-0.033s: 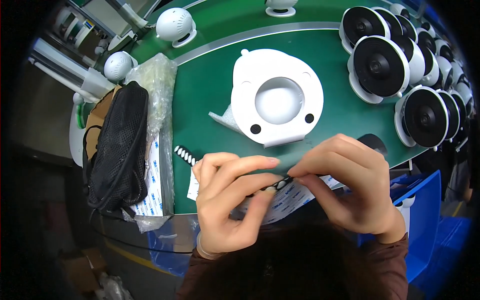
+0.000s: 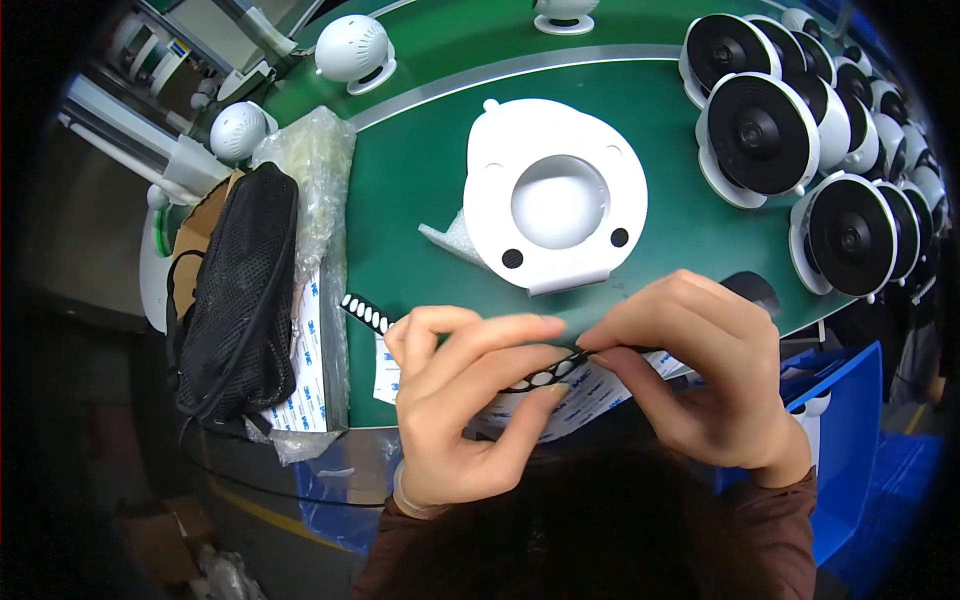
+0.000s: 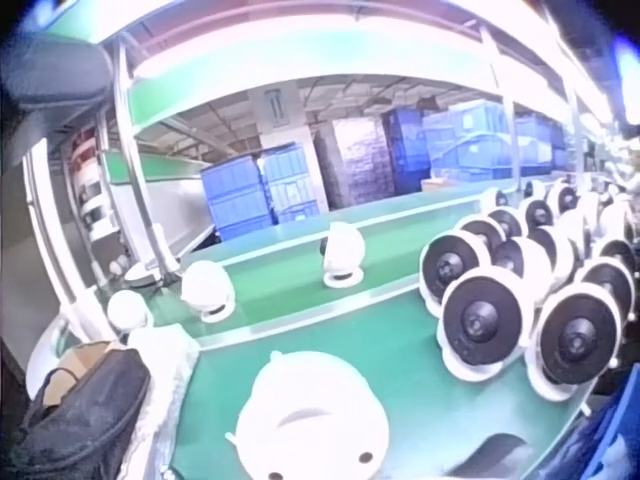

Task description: Applying small black adhesive pads to the bottom of security camera housings on an assembly line.

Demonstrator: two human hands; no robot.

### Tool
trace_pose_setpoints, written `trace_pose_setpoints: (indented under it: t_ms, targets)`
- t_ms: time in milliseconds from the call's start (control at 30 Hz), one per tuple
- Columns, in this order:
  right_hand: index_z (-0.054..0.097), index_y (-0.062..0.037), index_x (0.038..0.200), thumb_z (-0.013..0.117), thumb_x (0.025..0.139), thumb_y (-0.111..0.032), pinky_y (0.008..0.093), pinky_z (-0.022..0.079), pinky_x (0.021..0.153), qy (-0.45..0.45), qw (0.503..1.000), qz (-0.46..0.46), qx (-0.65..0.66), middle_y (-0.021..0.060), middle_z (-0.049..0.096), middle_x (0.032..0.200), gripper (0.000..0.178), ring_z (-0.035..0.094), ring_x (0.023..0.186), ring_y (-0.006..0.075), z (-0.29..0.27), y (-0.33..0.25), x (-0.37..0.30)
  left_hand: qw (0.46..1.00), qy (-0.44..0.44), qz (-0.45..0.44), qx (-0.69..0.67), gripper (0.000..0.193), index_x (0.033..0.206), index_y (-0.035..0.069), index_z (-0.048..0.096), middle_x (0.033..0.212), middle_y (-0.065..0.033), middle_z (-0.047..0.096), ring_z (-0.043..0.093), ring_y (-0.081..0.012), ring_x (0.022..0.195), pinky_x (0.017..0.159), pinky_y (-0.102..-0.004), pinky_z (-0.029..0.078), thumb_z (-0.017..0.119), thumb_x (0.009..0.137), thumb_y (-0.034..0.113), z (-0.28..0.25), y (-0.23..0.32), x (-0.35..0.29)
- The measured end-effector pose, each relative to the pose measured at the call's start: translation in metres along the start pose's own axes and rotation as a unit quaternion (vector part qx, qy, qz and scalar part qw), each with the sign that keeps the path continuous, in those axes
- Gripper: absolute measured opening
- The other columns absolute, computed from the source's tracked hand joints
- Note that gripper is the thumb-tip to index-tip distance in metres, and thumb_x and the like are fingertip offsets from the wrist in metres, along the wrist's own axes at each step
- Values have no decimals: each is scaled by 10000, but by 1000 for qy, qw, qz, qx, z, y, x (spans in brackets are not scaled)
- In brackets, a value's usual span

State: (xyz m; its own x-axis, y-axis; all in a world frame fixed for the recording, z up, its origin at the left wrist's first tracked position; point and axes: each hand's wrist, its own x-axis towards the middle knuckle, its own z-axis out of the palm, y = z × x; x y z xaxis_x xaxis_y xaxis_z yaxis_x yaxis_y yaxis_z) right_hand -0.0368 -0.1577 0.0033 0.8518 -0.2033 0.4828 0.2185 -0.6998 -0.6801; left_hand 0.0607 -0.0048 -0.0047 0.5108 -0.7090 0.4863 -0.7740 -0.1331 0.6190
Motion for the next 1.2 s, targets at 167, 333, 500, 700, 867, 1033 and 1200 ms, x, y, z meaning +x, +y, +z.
trace_pose_setpoints:
  t_ms: [167, 333, 500, 700, 867, 1033, 1200]
  targets:
    - [642, -48, 763, 694, 597, 43, 274, 471, 548, 40, 998, -43, -21, 59, 621, 726, 196, 598, 639, 198, 2, -1, -6, 999, 31, 19, -23, 178, 728, 76, 660, 808, 23, 649, 445, -152, 682, 705, -283, 268, 650, 569, -4, 7, -6, -1]
    - [630, -62, 749, 706, 594, 22, 272, 476, 546, 47, 995, -64, -61, 58, 623, 733, 192, 599, 630, 206, 4, 4, -6, 997, 32, 0, -65, 154, 718, 68, 659, 790, 9, 652, 442, -156, 681, 708, -278, 286, 640, 585, -7, 11, -8, 1]
    - [617, -71, 739, 714, 589, 4, 274, 485, 564, 59, 990, -83, -99, 54, 625, 742, 194, 599, 633, 218, 5, 5, -5, 994, 44, -20, -93, 131, 711, 61, 659, 777, 2, 654, 442, -161, 681, 708, -277, 299, 635, 603, -10, 15, -11, 4]
    - [615, -66, 751, 699, 593, 18, 282, 502, 598, 35, 990, -99, -99, 57, 633, 769, 197, 613, 657, 226, 0, 7, 2, 995, 42, -33, -84, 107, 705, 59, 652, 804, -6, 646, 444, -163, 710, 712, -273, 306, 633, 621, -4, 13, -12, 6]
    - [585, 31, 772, 621, 719, -2, 284, 493, 733, 144, 984, -84, -59, 173, 634, 955, 72, 625, 830, 171, -26, 16, 22, 994, 91, -39, -38, 81, 733, 36, 649, 968, -130, 543, 444, -214, 863, 727, -281, 323, 640, 655, 13, 22, -18, 4]
    - [600, 31, 817, 600, 814, -105, 192, 459, 641, 76, 988, 104, 84, 73, 633, 772, 136, 587, 686, 96, -26, 36, 52, 990, 65, -86, -93, 82, 740, 16, 649, 911, -107, 561, 457, -218, 844, 699, -292, 348, 655, 659, 2, 23, -19, 8]
    - [601, 31, 806, 612, 804, -113, 181, 449, 625, 60, 988, 139, 43, 50, 613, 711, 144, 583, 669, 77, -27, 28, 56, 992, 71, -53, -87, 91, 740, 14, 646, 865, -83, 557, 446, -202, 778, 689, -290, 344, 663, 651, 3, 24, -22, 10]
